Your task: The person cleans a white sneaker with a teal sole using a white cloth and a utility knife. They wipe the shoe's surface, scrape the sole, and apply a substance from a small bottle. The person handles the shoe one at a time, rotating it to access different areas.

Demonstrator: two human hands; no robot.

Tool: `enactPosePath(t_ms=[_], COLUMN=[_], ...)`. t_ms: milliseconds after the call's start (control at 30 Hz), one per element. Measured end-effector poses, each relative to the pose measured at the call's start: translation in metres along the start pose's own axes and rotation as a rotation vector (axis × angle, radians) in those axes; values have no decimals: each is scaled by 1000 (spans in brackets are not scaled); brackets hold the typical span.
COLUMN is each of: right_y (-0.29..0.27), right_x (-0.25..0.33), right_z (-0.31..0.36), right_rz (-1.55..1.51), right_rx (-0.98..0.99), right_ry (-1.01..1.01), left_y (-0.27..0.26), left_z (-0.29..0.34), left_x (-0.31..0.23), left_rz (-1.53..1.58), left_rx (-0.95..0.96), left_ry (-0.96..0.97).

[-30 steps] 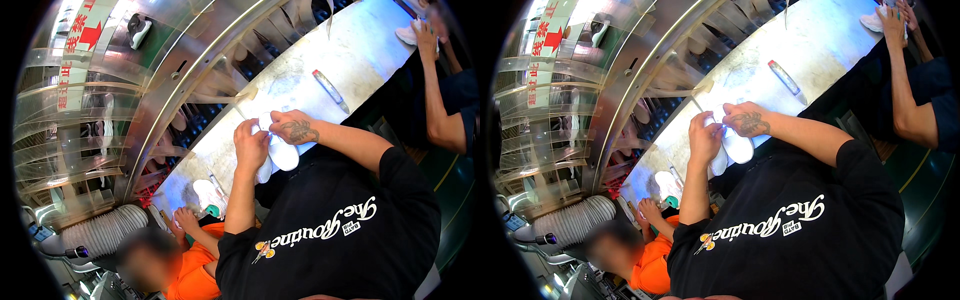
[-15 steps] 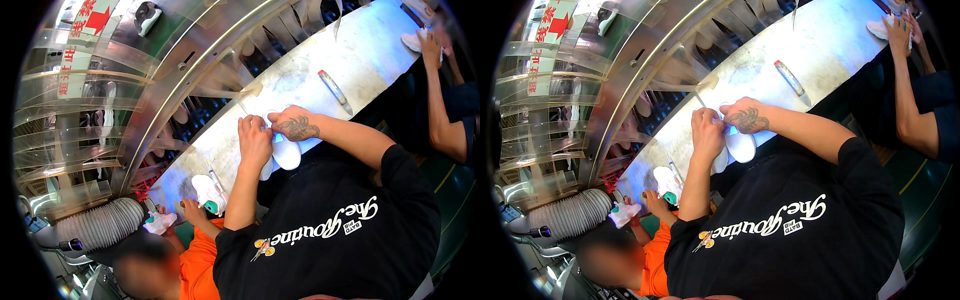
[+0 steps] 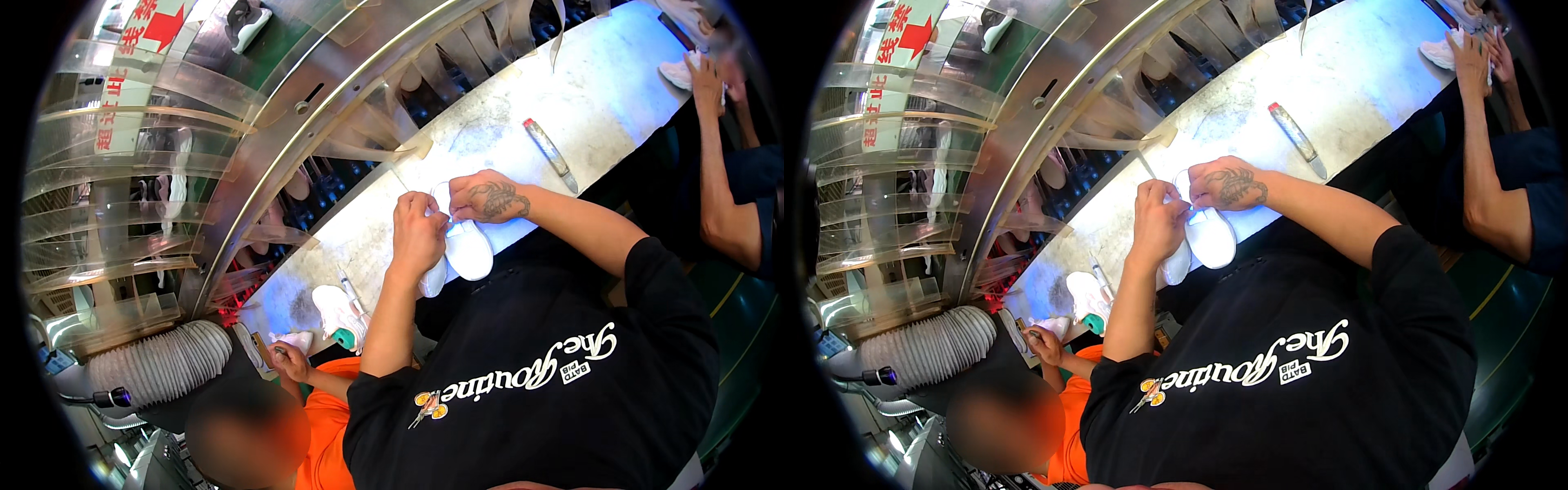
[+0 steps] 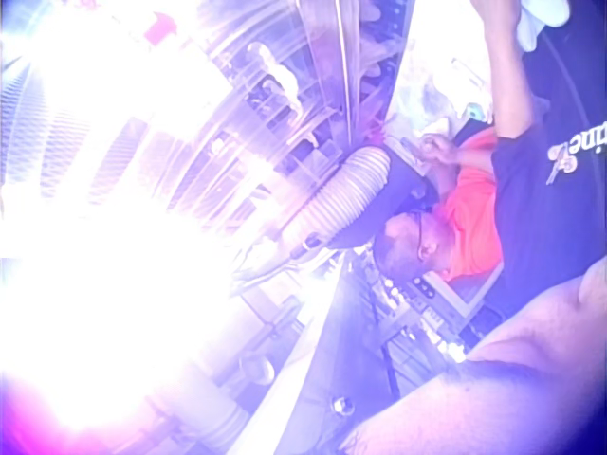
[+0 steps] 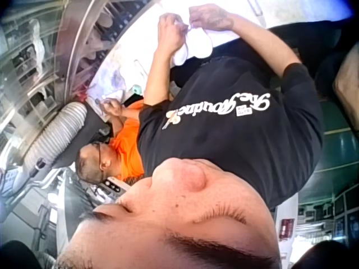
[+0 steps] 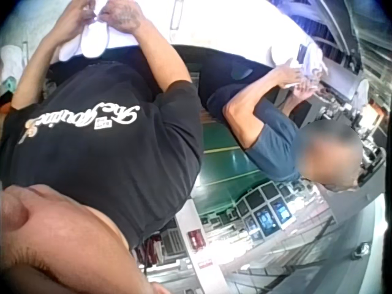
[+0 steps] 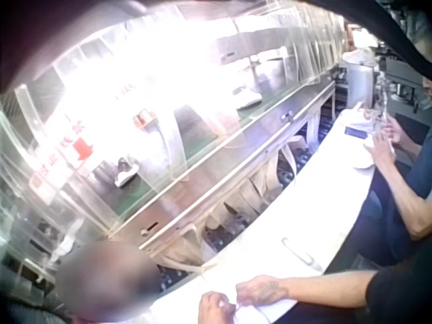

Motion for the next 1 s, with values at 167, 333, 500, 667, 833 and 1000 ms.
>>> enactPosePath(t_ms=[167,333,500,667,833,1000], right_y=[6,6,9,12,16,16], right_x=[-4,-7,-5,-7,-7,-2], right_z=[4,0,2,2,5,4], right_rz=[-105,-123,-89,-82,-79,-91], right_rx=[-54,-11,-31,-59,-123,-173], right_ry=[16,63,88,77,93,104], left_y=[2,3,3,6,10,9], left_z=[0,-1,-3,-4,-7,-10], left_x=[2,0,-1,3,1,3], left_rz=[20,-14,-28,-6,-36,-44], left_rx=[-33,-17,2,21,25,96], left_ry=[-24,-22,-2,-30,-110,-172])
Point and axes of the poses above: each hand's wrist, its own z-axis away from the middle knuckle, its own y-axis out of the palm, x = y × z, the point moved 4 cm from there along -z, towards the middle knuckle, and after that the axes turned 7 degrees about y, right-handed, at the moved point
